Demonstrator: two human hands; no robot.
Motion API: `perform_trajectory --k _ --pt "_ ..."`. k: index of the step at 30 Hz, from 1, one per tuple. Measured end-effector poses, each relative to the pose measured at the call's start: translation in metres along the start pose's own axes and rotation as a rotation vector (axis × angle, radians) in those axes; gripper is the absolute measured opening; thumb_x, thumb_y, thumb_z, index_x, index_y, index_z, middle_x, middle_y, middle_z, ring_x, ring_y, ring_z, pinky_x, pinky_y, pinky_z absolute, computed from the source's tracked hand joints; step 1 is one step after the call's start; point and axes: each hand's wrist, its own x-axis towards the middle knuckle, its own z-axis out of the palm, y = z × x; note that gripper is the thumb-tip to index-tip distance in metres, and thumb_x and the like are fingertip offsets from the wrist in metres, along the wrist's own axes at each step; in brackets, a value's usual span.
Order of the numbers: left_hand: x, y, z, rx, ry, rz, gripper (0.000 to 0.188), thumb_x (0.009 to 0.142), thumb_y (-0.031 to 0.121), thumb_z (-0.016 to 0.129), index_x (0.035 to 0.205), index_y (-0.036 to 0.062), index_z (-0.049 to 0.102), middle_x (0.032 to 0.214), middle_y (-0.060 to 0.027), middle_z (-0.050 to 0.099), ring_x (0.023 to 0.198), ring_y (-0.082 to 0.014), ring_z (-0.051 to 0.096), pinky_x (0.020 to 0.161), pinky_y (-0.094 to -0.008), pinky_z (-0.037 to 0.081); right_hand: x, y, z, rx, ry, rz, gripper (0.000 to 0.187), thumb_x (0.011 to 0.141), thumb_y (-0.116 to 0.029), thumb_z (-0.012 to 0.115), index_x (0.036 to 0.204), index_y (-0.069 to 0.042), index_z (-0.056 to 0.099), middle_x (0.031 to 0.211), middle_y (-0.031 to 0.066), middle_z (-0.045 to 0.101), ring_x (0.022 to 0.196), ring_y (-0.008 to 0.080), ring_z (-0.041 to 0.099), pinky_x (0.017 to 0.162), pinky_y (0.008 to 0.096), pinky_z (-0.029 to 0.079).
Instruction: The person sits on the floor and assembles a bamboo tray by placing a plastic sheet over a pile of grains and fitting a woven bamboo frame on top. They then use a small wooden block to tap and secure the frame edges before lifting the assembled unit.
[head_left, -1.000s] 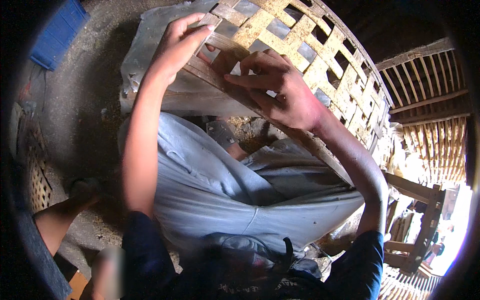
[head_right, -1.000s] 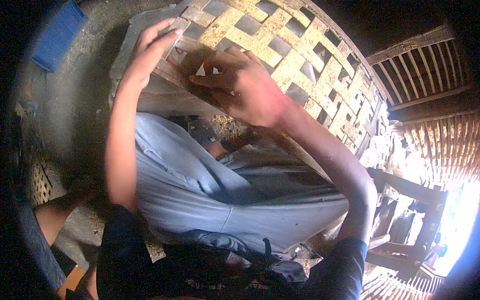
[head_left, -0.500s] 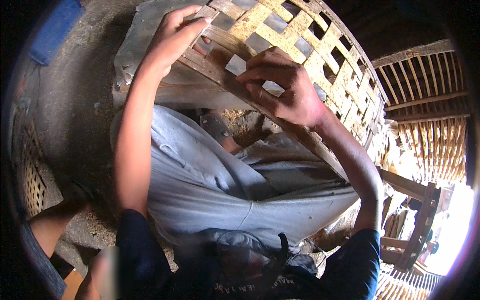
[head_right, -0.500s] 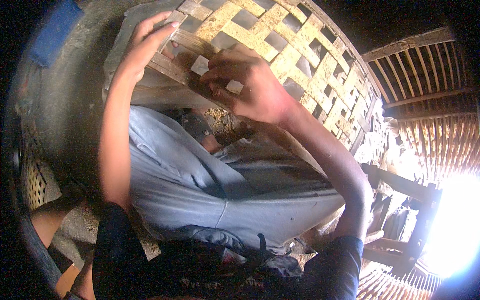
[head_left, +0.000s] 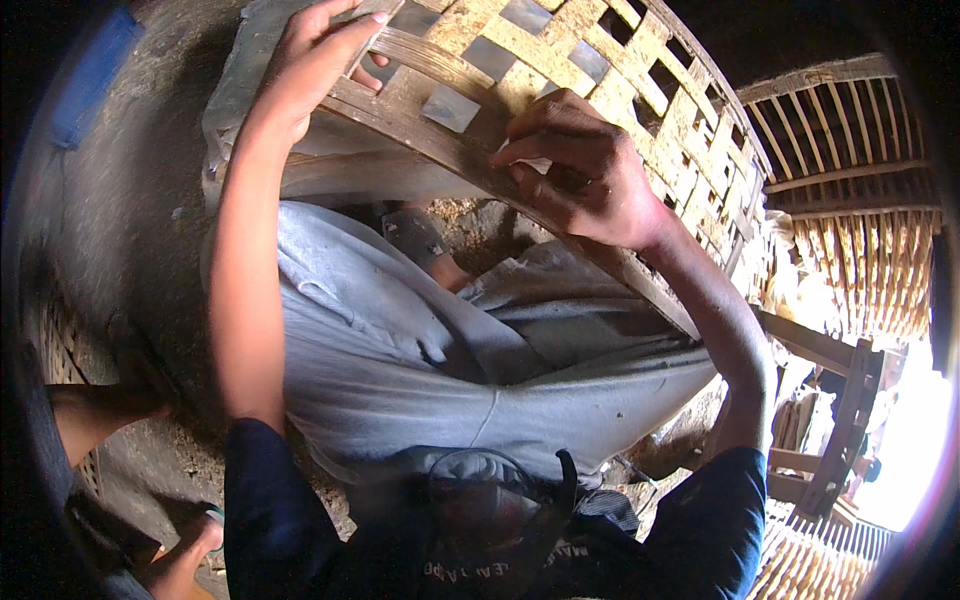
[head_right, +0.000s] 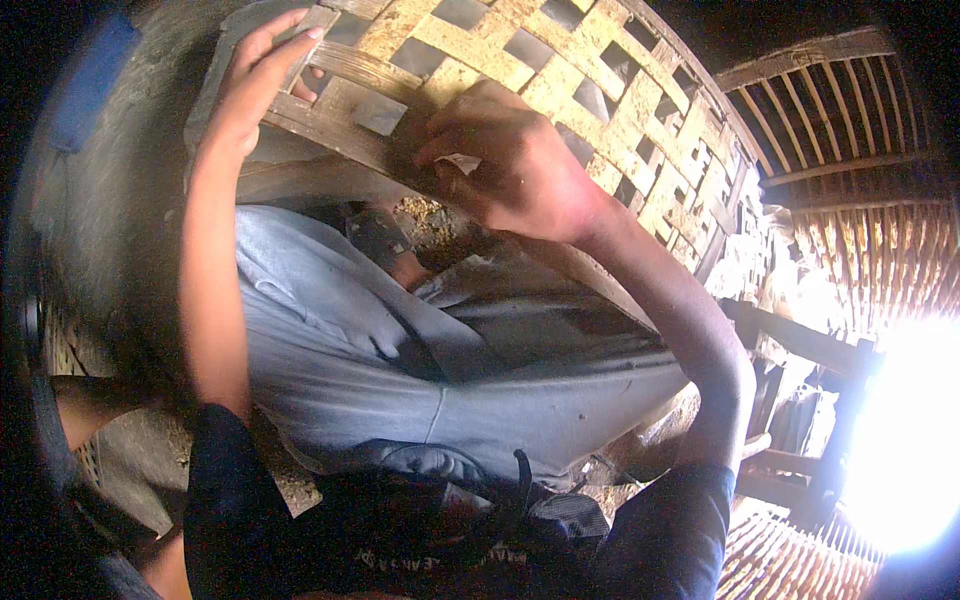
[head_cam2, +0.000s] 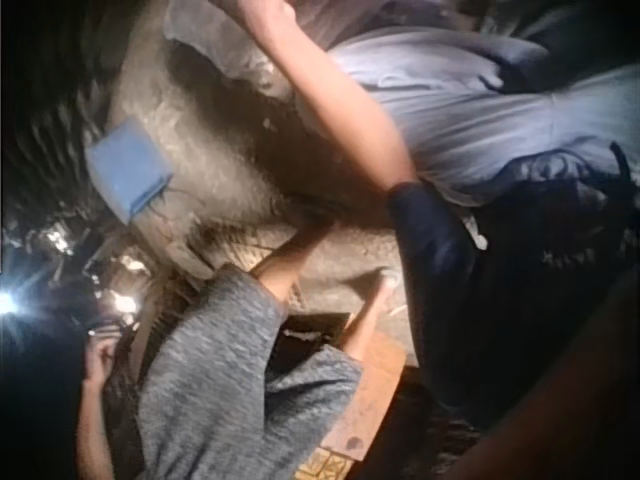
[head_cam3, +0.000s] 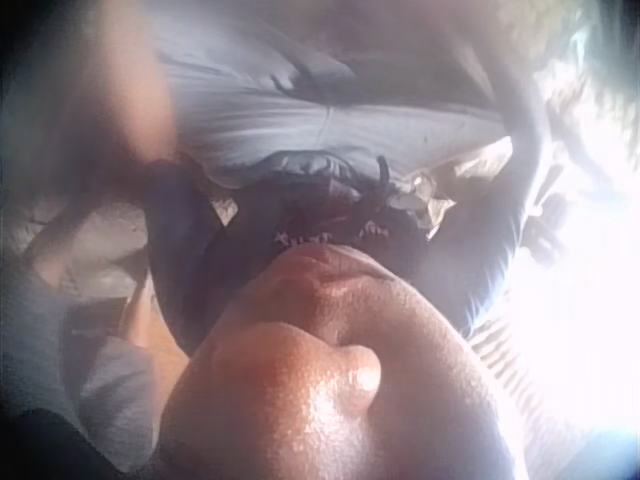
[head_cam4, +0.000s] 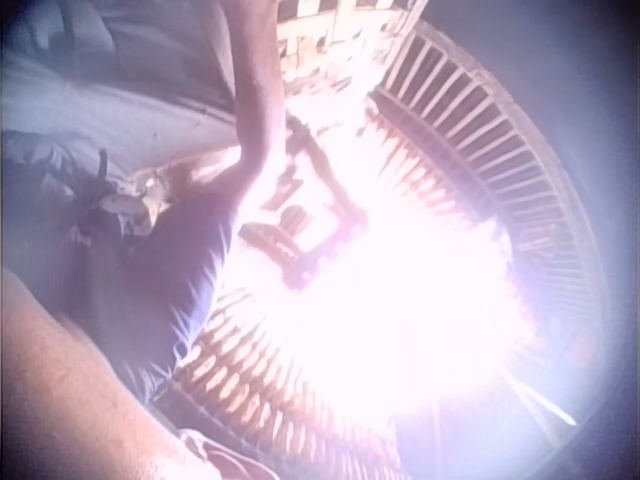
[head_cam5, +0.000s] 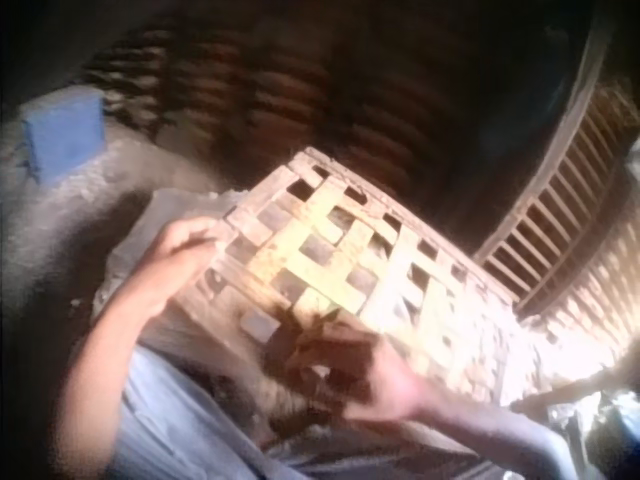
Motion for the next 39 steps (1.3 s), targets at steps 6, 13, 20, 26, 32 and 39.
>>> perform_trajectory --k 6,13,20,26,32,39 --pt "0.014 -0.010 -0.009 -0.035 -0.059 -0.079 0.046 0.096 0.016 0.064 0.137 0.0000 0.051 0.133 -0.0149 0.058 0.119 -0.0232 0.056 0.098 -0.0320 0.049 -0.025 -0.003 -0.003 0.035 0.010 0.078 0.017 0.078 -0.002 0.073 0.095 -0.001 0.074 0.100 0.0117 0.066 0.094 0.0249 0.063 0.082 0.0358 0.052" --pt "0.016 -0.019 -0.009 0.013 -0.023 -0.012 0.048 0.095 0.018 0.064 0.138 0.0007 0.050 0.137 -0.0143 0.056 0.127 -0.0238 0.051 0.108 -0.0337 0.042 -0.040 -0.009 -0.014 -0.003 -0.026 0.101 0.015 0.081 -0.006 0.076 0.094 -0.004 0.069 0.103 0.0128 0.067 0.097 0.0297 0.064 0.085 0.0401 0.051" --pt "0.031 -0.038 -0.025 0.045 -0.149 0.063 0.061 0.091 0.037 0.071 0.139 0.0030 0.057 0.105 -0.0061 0.068 0.075 -0.0114 0.061 0.070 -0.0257 0.051 -0.065 -0.014 -0.017 -0.053 -0.014 0.146 0.021 0.078 0.002 0.078 0.096 -0.004 0.070 0.102 0.0091 0.064 0.097 0.0248 0.063 0.083 0.0360 0.051" --pt "0.035 -0.038 -0.020 0.067 -0.103 0.053 0.062 0.090 0.040 0.072 0.139 0.0040 0.057 0.108 -0.0060 0.067 0.073 -0.0113 0.060 0.072 -0.0258 0.050 -0.063 -0.020 -0.018 -0.074 0.052 0.149 0.021 0.086 -0.007 0.071 0.106 -0.003 0.068 0.107 0.0119 0.063 0.098 0.0304 0.060 0.086 0.0393 0.049" --pt "0.032 -0.036 -0.021 0.024 -0.135 0.059 0.058 0.092 0.036 0.071 0.138 0.0034 0.058 0.108 -0.0048 0.068 0.081 -0.0104 0.061 0.069 -0.0252 0.051 -0.039 -0.018 -0.010 -0.240 -0.089 0.172 0.027 0.086 -0.019 0.069 0.109 -0.005 0.069 0.121 0.0109 0.056 0.111 0.0277 0.050 0.094 0.0418 0.037" --pt "0.035 -0.039 -0.024 0.041 -0.170 0.071 0.059 0.092 0.037 0.071 0.138 0.0038 0.058 0.107 -0.0045 0.068 0.080 -0.0095 0.060 0.069 -0.0247 0.050 -0.027 -0.001 -0.010 0.067 -0.015 0.177 0.013 0.078 -0.012 0.078 0.090 -0.007 0.074 0.094 0.0126 0.064 0.088 0.0302 0.060 0.076 0.0400 0.047"
